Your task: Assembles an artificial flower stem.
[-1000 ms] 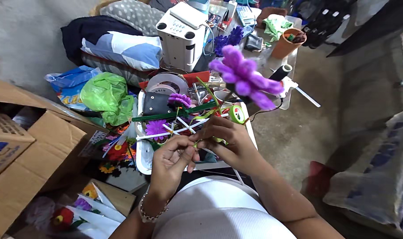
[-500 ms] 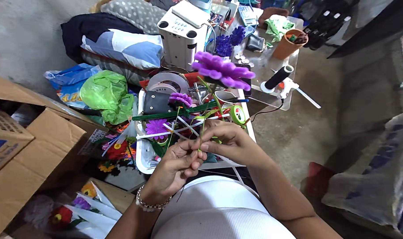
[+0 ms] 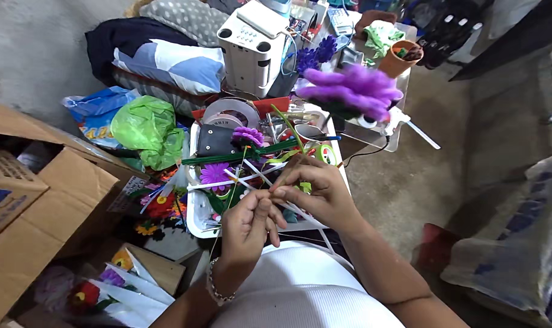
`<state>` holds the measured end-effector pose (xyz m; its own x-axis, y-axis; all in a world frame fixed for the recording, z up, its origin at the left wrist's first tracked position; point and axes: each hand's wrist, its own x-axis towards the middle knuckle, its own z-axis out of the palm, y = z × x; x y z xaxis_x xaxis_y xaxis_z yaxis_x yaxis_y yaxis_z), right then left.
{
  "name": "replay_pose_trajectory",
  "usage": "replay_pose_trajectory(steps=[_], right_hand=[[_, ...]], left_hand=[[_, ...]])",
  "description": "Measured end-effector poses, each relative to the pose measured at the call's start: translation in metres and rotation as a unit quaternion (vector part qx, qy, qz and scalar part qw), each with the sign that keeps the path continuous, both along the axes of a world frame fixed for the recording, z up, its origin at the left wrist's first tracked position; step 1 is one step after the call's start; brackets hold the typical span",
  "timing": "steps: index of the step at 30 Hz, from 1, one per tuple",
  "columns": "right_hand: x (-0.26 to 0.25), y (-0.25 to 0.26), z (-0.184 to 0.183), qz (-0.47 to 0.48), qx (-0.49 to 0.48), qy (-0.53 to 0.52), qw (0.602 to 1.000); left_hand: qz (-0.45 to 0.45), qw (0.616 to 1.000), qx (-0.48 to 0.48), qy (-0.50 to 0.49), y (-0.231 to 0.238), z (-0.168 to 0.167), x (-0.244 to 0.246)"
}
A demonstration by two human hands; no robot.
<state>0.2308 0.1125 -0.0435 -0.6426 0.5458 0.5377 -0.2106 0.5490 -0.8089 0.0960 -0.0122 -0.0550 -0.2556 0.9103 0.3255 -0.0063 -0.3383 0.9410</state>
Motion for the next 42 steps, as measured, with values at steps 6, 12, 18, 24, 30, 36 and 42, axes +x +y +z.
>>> replay_pose_trajectory(steps=[6, 12, 18, 24, 30, 36, 42], right_hand=[[-0.001, -0.001, -0.001, -0.039, 0.026, -0.017, 0.999], [-0.001, 0.004, -0.002, 0.039, 0.008, 0.003, 0.999], [0.001, 0.007, 0.0, 0.111, -0.066, 0.034, 0.991], [0.0, 0.007, -0.005, 0.105, -0.092, 0.073, 0.987], [0.001, 0.009, -0.003, 0.033, -0.045, 0.049, 0.997], [-0.001, 0.006, -0.007, -0.043, 0.005, 0.023, 0.999], [-0.001, 0.011, -0.007, 0.05, -0.052, 0.04, 0.997]], left_hand=[[0.083, 0.979, 0.005, 0.187, 0.001, -0.003, 0.002], [-0.052, 0.997, -0.034, 0.052, -0.005, 0.014, -0.01], [-0.14, 0.985, -0.065, -0.082, -0.009, 0.021, -0.013], [-0.195, 0.971, -0.056, -0.123, -0.006, 0.019, -0.015], [-0.053, 0.989, -0.033, 0.137, -0.005, 0.013, -0.009], [0.034, 0.97, -0.015, 0.239, -0.002, 0.007, -0.003], [-0.095, 0.993, -0.072, 0.004, -0.007, 0.019, -0.009]])
